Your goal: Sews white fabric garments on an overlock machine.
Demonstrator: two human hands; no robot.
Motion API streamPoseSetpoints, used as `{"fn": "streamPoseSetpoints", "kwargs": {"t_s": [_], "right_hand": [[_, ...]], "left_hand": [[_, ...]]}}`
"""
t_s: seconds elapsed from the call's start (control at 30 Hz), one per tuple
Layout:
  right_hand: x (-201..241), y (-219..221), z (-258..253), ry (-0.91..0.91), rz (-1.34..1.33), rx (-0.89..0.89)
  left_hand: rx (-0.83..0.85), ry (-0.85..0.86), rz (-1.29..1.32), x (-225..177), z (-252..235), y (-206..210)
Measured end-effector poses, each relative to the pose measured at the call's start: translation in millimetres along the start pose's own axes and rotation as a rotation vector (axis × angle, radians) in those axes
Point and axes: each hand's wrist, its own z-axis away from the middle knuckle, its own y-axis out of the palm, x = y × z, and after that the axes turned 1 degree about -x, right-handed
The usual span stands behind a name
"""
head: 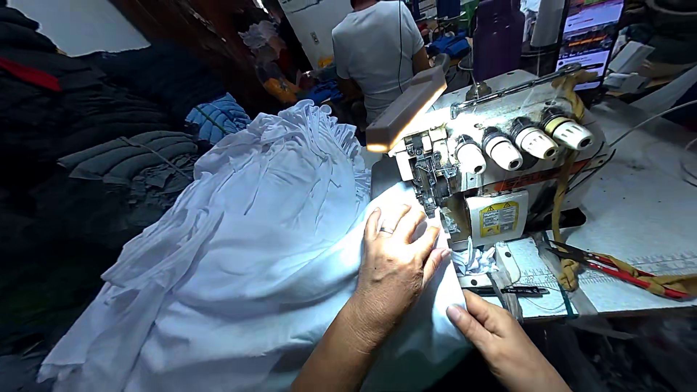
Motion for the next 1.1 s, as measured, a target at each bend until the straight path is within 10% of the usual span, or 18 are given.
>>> {"fn": "streamPoseSetpoints", "kwargs": {"t_s": [0.7, 1.1], "right_hand": [[-38.5, -6.5, 75.1, 0.251, 0.048, 0.064], [0.2, -14.5, 65.2, 0.677, -0.595, 0.137]], "left_hand": [[-0.134, 0.031, 0.317, -59.7, 104.2, -1.7], [-0.091, -0.093, 0.524, -103.5, 171.5, 0.0]]}}
